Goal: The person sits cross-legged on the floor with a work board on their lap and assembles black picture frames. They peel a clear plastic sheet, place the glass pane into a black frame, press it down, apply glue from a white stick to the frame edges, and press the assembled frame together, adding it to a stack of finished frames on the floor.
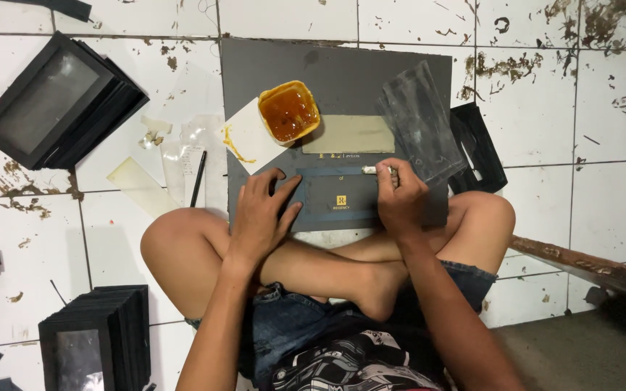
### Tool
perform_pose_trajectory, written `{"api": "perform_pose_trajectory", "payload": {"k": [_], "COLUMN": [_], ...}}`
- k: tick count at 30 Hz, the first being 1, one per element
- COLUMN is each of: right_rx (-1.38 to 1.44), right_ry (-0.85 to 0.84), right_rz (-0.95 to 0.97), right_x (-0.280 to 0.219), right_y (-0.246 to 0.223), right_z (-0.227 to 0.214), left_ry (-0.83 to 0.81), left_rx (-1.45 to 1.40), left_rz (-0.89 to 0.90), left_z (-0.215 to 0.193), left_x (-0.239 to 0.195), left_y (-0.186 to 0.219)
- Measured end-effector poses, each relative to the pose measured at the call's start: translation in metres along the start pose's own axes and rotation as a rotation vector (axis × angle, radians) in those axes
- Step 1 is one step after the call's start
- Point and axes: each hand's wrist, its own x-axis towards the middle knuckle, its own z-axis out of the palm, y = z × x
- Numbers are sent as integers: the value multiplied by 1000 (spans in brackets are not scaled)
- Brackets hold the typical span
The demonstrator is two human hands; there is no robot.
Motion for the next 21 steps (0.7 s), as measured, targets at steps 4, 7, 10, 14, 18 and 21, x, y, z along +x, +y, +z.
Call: {"api": "perform_pose_trajectory", "payload": {"k": [4,7,10,14,18,21], "right_rx": [35,68,79,88,114,150], "right_ry": [-12,-15,-17,-37,-49,-45], "right_rz": [-43,-116,-138,-181,-250,-295], "right_x": [0,-3,-7,-9,-10,-14], "right_y": [-10,-15,-17,-37,-42,-46], "right_z": [11,18,29,35,48,60], "left_ry": [9,10,5,-11,-6,-8], "left_rx": [-1,-8,-10,4,8,2], "left_rz": [-11,-9,-9,-10,-6,-8], "left_z": [3,2,2,1,-2,-3], "left_x": [-1,0,-1,0,0,1], "left_y": [-1,-1,-2,-2,0,0]}}
